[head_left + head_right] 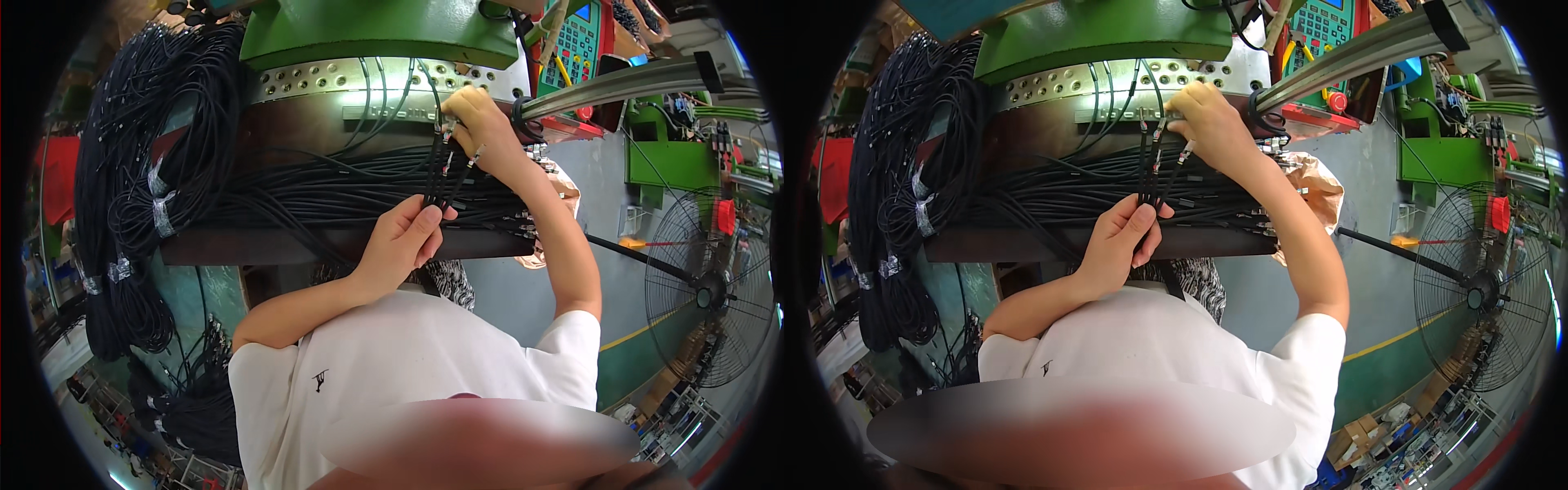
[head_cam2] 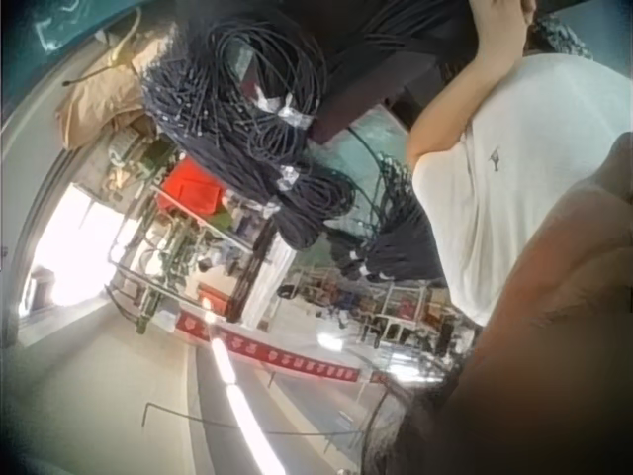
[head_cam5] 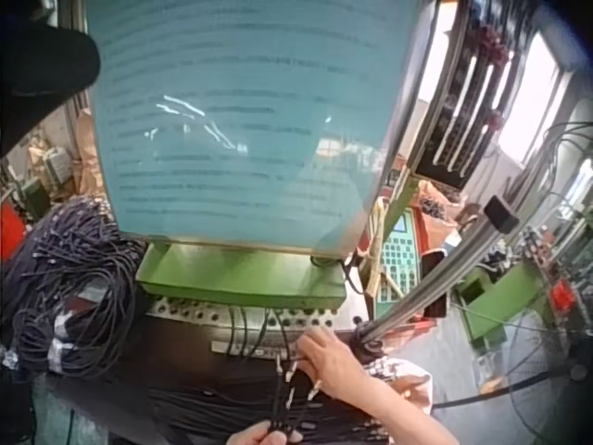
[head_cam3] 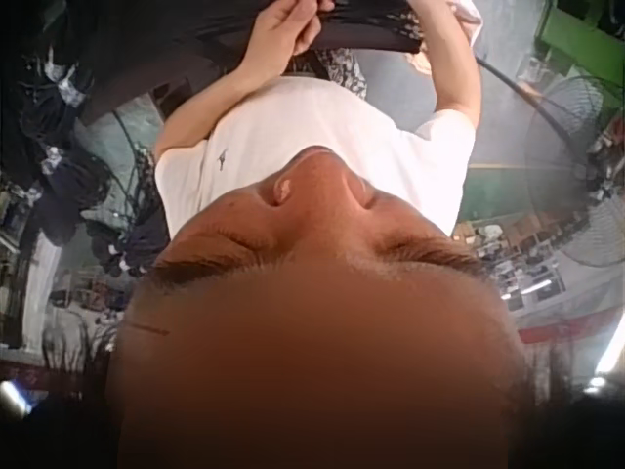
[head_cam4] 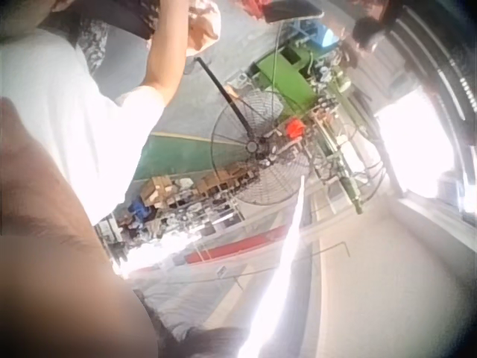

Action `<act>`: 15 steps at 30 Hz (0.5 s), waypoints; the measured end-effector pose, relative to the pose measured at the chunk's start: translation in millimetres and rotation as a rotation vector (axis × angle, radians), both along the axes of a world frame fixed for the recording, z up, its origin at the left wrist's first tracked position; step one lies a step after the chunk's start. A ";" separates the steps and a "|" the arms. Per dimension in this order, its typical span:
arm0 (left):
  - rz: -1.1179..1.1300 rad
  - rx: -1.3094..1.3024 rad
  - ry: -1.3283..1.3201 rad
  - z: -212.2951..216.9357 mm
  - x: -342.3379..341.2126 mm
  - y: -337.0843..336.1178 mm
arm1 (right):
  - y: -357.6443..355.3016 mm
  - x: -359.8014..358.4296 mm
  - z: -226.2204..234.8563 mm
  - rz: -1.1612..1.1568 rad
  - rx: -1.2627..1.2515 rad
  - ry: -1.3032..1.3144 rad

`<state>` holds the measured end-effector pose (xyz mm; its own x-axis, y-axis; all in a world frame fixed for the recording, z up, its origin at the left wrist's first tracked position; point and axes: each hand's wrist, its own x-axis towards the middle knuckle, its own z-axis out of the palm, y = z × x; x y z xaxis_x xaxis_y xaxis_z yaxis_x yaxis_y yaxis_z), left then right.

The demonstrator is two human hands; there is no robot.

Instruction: Assembling cable harnesses by inserting connectors into a jig and organizing wires.

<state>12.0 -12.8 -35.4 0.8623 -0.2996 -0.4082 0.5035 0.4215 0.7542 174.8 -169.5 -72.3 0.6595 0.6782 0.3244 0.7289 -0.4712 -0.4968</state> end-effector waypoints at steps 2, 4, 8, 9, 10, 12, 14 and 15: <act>0.005 0.013 -0.023 -4.2 -1.9 2.9 | -16.2 -11.3 10.7 0.001 -0.050 0.077; 0.010 -0.006 -0.003 -5.5 -1.0 3.4 | -30.0 -26.6 24.8 -0.038 -0.094 -0.001; 0.016 -0.026 0.042 -6.8 6.7 0.0 | -36.5 -63.7 62.4 -0.105 -0.096 -0.475; 0.001 -0.036 0.051 -6.4 5.6 -0.9 | -29.3 -66.3 65.7 -0.020 -0.072 -0.561; -0.021 -0.042 0.023 -6.2 5.8 -1.0 | -27.0 -63.3 64.0 0.052 -0.126 -0.516; -0.024 -0.021 -0.011 -0.2 8.2 2.8 | -27.7 -49.7 56.0 0.168 -0.092 -0.425; -0.013 -0.043 0.024 -0.2 4.4 10.4 | -32.2 -62.1 56.1 0.149 0.012 -0.279; 0.006 -0.061 0.058 -1.4 2.7 14.5 | -32.6 -65.7 56.1 0.136 0.119 -0.132</act>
